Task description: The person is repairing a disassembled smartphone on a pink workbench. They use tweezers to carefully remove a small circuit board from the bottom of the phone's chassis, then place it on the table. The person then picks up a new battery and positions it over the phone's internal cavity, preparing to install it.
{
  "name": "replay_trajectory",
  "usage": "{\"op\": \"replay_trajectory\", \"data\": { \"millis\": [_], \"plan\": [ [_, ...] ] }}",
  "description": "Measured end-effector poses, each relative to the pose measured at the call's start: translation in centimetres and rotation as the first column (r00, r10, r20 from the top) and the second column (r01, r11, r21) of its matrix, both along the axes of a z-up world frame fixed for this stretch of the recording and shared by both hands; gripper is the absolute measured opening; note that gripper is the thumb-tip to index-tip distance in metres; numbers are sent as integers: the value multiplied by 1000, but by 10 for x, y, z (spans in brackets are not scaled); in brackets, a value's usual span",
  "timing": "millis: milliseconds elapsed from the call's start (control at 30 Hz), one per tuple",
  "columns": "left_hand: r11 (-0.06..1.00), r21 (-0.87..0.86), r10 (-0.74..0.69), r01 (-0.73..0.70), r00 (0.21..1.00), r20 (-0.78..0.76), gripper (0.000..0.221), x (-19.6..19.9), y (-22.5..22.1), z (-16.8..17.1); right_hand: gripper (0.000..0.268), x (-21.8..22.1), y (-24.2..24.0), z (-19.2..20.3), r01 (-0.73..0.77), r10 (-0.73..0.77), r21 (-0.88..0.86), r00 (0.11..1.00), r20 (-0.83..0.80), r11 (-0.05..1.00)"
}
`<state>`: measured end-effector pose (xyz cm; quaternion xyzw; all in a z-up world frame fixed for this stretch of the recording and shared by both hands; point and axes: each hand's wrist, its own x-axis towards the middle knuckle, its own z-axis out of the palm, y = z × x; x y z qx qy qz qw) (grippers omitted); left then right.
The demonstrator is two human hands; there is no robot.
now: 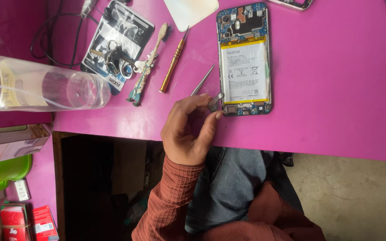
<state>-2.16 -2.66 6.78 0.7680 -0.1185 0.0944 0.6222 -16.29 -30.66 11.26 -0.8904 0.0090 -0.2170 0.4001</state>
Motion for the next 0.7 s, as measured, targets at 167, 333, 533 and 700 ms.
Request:
{"op": "replay_trajectory", "data": {
  "millis": [167, 333, 533, 700],
  "plan": [
    [948, -313, -50, 48, 999, 1, 37, -4, 8, -5, 27, -20, -3, 1, -215, 211, -215, 977, -42, 953],
    [829, -559, -86, 1, 988, -126, 33, -17, 17, -7, 25, -15, 56, -27, -451, 387, -246, 882, -269, 858],
    [498, -849, -497, -179, 743, -448, 21, -55, 30, -17, 22, -9, 110, -55, -273, 268, 31, 907, -325, 962],
    [605, -770, -493, -203, 665, -562, 29, -69, 20, -35, 31, 9, 137, -52, 130, 1, 234, 872, -490, 963]
  ]
}}
